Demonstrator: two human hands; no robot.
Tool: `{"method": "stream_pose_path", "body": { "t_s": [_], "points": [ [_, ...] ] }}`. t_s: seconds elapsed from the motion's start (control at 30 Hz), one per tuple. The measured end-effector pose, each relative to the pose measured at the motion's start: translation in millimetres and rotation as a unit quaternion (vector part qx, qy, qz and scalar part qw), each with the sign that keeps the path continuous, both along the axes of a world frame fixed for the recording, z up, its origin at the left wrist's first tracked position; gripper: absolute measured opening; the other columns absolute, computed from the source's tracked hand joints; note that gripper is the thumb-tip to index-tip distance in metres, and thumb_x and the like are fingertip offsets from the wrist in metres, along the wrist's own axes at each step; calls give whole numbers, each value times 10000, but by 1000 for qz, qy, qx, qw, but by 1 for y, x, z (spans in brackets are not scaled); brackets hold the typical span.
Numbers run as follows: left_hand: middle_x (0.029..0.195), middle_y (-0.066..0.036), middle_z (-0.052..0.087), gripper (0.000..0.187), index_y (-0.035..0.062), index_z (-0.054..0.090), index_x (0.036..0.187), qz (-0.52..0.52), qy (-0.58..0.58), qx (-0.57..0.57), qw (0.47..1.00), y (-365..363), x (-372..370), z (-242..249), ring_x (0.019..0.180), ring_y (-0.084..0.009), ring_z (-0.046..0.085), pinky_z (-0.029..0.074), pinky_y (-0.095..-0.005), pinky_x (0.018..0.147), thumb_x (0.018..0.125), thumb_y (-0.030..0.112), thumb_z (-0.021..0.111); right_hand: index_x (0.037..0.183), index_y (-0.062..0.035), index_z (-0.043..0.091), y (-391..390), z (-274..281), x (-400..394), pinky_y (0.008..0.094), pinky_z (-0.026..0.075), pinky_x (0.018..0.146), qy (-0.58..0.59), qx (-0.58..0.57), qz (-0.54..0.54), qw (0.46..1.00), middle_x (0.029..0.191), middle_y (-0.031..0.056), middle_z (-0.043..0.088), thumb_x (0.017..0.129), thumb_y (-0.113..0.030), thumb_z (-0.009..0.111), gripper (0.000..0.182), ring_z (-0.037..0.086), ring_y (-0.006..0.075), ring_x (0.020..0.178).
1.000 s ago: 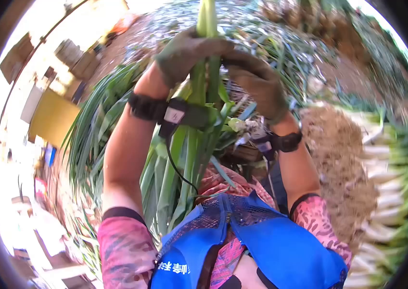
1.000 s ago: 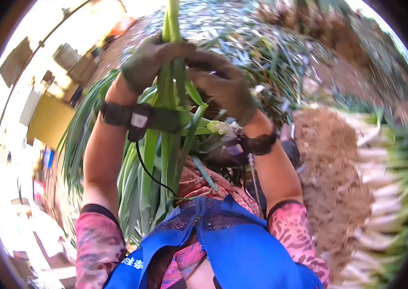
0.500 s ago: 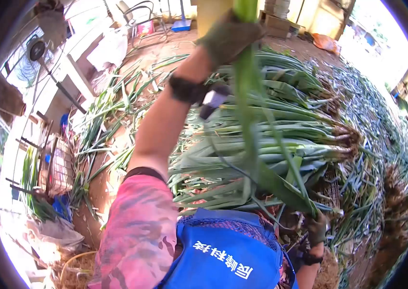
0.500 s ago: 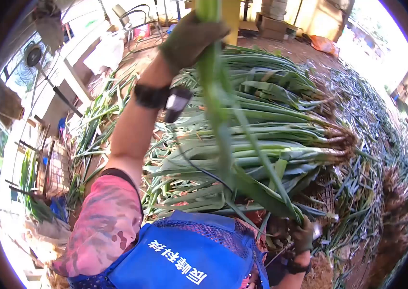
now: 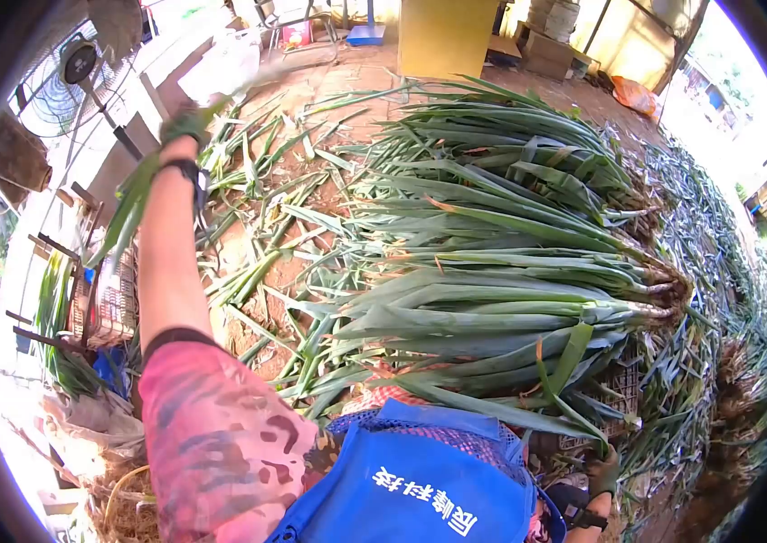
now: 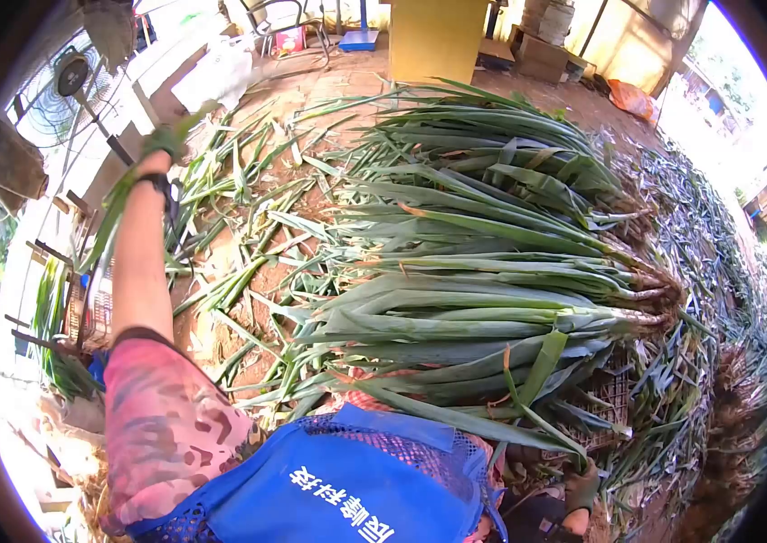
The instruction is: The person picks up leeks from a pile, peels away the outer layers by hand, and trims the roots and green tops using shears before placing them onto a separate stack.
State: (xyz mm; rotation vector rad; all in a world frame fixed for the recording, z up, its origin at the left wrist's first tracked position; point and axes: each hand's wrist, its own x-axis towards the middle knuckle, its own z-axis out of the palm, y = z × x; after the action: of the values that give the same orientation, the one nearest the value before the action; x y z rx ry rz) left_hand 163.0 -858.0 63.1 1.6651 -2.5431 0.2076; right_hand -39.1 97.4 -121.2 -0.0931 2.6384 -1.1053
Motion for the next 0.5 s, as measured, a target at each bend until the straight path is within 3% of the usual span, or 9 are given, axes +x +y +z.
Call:
{"method": "stream_pose_path", "body": {
  "t_s": [0.03,0.07,0.17,0.23,0.27,0.33,0.37,0.43,0.5],
  "points": [
    [1137,-163,669,839,140,357,1476,113,-41,-18,993,-23,0,21,1093,-293,637,511,-363,948,745,309,733,1029,-36,666,7,3,-1,298,491,727,-4,-68,-20,997,849,17,675,809,-144,726,252,608,128,781],
    [1233,-174,620,849,113,371,1468,62,-4,-42,997,-20,-9,34,1127,-300,617,505,-371,962,742,367,731,1029,-38,672,11,6,-1,298,493,736,-8,-138,-39,990,845,18,675,817,-142,742,246,612,130,787],
    [1366,-194,536,823,95,463,1412,-53,-6,-50,997,17,-69,54,1207,-321,563,470,-403,1008,746,516,701,1082,-14,652,4,42,7,290,493,728,50,-78,-84,992,893,26,678,849,-157,731,286,621,130,796],
    [1350,-188,549,740,89,550,1320,-216,50,-95,971,59,-134,14,1228,-336,540,411,-397,1064,763,552,700,1120,9,636,-2,58,13,302,506,740,108,-40,-2,993,974,60,684,865,-166,724,321,639,148,824],
    [1323,-173,570,699,91,566,1300,-305,129,-98,938,99,-166,-11,1221,-325,543,410,-385,1064,773,526,712,1125,17,634,-14,72,17,309,510,753,122,-8,35,992,1002,67,685,868,-160,719,323,646,157,849],
    [1260,-153,607,623,116,626,1220,-493,132,21,860,206,-215,-34,1175,-307,569,436,-378,1031,755,517,733,1071,-19,658,-52,113,36,318,491,754,-75,-232,1,970,1009,74,685,910,-252,667,283,633,165,884],
    [1197,-155,634,555,127,647,1186,-606,151,55,779,254,-236,-49,1141,-319,586,456,-394,1000,759,471,730,1084,-15,652,-77,118,42,326,492,773,-113,-349,37,929,1033,80,679,915,-240,647,281,629,169,912],
    [1111,-146,663,473,122,649,1173,-638,18,137,757,368,-258,-39,1092,-335,608,484,-439,949,774,365,719,1109,-7,641,-101,123,51,343,493,811,-182,-565,101,798,1081,92,668,923,-215,607,281,622,177,967],
    [1102,-132,665,454,117,638,1149,-759,47,115,639,440,-269,-50,1101,-337,604,490,-452,931,771,356,718,1127,-19,637,-112,118,56,360,490,828,-212,-474,125,845,1075,106,658,915,-194,614,277,615,190,978]
  ]
}}
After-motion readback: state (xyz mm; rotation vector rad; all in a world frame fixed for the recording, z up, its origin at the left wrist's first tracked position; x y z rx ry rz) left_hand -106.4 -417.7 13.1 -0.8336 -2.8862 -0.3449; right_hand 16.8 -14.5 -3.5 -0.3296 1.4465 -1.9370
